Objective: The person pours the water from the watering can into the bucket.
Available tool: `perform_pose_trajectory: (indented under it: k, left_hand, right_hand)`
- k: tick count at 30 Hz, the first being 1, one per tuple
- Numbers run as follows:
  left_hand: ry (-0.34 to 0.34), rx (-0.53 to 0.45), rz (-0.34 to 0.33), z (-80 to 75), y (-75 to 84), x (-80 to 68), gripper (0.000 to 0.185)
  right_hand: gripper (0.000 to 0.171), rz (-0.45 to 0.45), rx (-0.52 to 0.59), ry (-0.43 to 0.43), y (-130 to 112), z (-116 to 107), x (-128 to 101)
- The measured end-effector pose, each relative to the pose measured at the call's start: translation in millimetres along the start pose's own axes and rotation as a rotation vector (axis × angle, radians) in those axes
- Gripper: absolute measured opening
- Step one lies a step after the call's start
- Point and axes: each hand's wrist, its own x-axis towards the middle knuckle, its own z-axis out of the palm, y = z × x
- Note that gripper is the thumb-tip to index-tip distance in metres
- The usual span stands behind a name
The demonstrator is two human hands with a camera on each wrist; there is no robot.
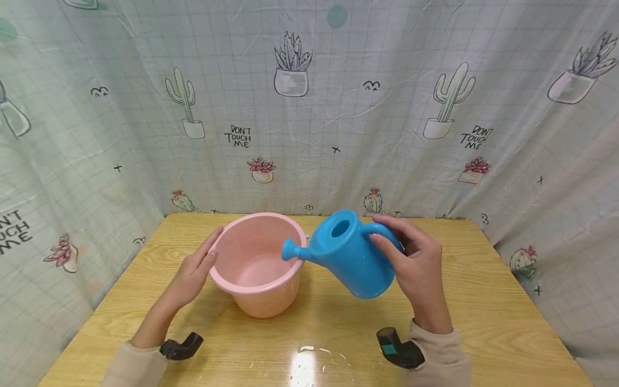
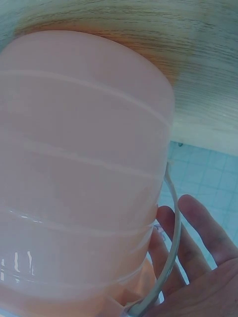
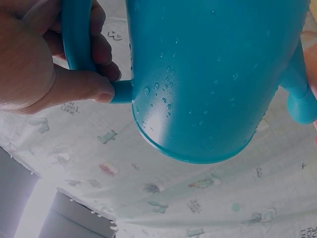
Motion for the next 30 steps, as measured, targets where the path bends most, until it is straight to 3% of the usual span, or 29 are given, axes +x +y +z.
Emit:
perform_pose_trajectory:
  k: [30]
  left_hand:
    - [-0.002,0.002,-0.001,0.4,-0.3,0.4,0.051]
  right_hand:
    - [0.034,0.009,-0.004,0.007,1.2,-0.3,-0.2]
